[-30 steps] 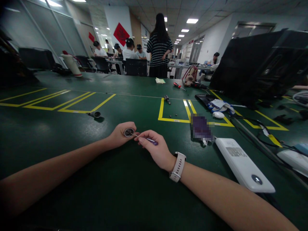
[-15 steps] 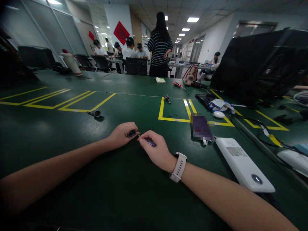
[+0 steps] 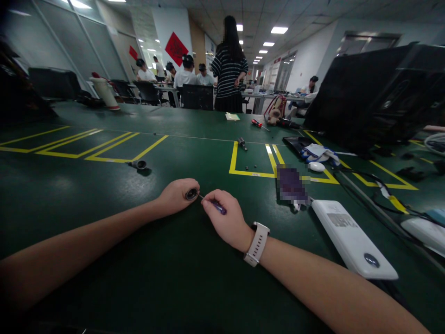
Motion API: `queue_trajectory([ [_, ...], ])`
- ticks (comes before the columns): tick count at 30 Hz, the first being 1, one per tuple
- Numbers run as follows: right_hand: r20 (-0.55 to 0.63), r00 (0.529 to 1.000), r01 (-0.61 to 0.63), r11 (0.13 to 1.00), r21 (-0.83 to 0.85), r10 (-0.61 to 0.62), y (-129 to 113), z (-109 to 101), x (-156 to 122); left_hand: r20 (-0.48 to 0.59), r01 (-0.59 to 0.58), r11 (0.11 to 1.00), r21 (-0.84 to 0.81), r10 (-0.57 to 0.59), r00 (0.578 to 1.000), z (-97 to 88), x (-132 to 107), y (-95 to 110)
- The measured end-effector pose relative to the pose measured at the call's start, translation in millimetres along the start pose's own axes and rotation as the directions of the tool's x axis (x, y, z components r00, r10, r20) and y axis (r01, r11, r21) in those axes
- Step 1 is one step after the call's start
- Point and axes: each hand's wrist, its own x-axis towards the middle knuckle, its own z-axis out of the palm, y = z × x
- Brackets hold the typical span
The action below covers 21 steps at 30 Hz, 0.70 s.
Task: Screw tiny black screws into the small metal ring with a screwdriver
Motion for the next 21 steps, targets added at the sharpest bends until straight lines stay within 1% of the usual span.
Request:
queue_trajectory([
  [1,0.004,0.999,0.032,0.997,-0.073,-0.032,-1.6,0.2,-1.0,0.008,-0.007,1.000,0.026,0.007,1.000,-0.1,-0.1,0.5],
  [2,0.008,0.999,0.050,0.992,-0.113,-0.050,-2.4,0.1,-1.3,0.015,-0.021,0.998,0.051,0.021,1.000,-0.2,-0.1,1.1],
  [4,0.019,0.999,0.030,0.995,-0.099,-0.028,-1.1,-1.6,0.4,0.027,-0.064,0.993,0.095,0.062,0.998,-0.5,-0.2,2.2],
  [5,0.028,1.000,-0.003,0.999,-0.054,0.005,0.8,-3.1,2.4,0.030,-0.085,0.990,0.112,0.082,0.996,-0.6,-0.2,2.5],
  [7,0.050,0.995,-0.089,0.990,0.109,0.084,6.4,-6.6,7.5,0.032,-0.117,0.985,0.126,0.114,0.993,-0.6,-0.4,2.4],
  [8,0.063,0.990,-0.133,0.967,0.216,0.122,9.4,-8.2,10.2,0.033,-0.129,0.984,0.121,0.125,0.992,-0.5,-0.6,2.0],
  [10,0.075,0.976,-0.218,0.882,0.418,0.206,14.7,-10.3,14.8,0.034,-0.143,0.986,0.081,0.140,0.989,-0.2,-0.9,0.6],
  [11,0.084,0.968,-0.247,0.838,0.487,0.237,16.4,-10.8,16.3,0.036,-0.147,0.988,0.050,0.146,0.989,-0.1,-1.0,-0.2],
  [12,0.089,0.961,-0.267,0.803,0.533,0.260,17.6,-10.8,17.2,0.035,-0.149,0.989,0.017,0.149,0.988,0.0,-1.0,-1.1],
  [14,0.102,0.957,-0.281,0.774,0.568,0.272,18.0,-10.2,17.5,0.027,-0.139,0.989,-0.044,0.141,0.990,0.1,-0.8,-2.6],
  [16,0.099,0.960,-0.270,0.775,0.571,0.261,16.9,-9.3,16.4,0.022,-0.112,0.990,-0.080,0.115,0.993,-0.1,-0.2,-3.0],
  [18,0.075,0.967,-0.242,0.795,0.556,0.242,14.9,-8.8,14.5,0.028,-0.079,0.994,-0.078,0.081,0.996,-0.7,0.3,-2.0],
  [20,0.024,0.980,-0.184,0.850,0.493,0.198,11.6,-8.9,12.0,0.041,-0.046,0.998,-0.035,0.048,0.998,-1.5,0.5,0.3],
  [21,0.008,0.986,-0.153,0.890,0.429,0.166,9.6,-9.1,10.7,0.048,-0.033,0.999,-0.006,0.033,0.998,-1.9,0.5,1.7],
])
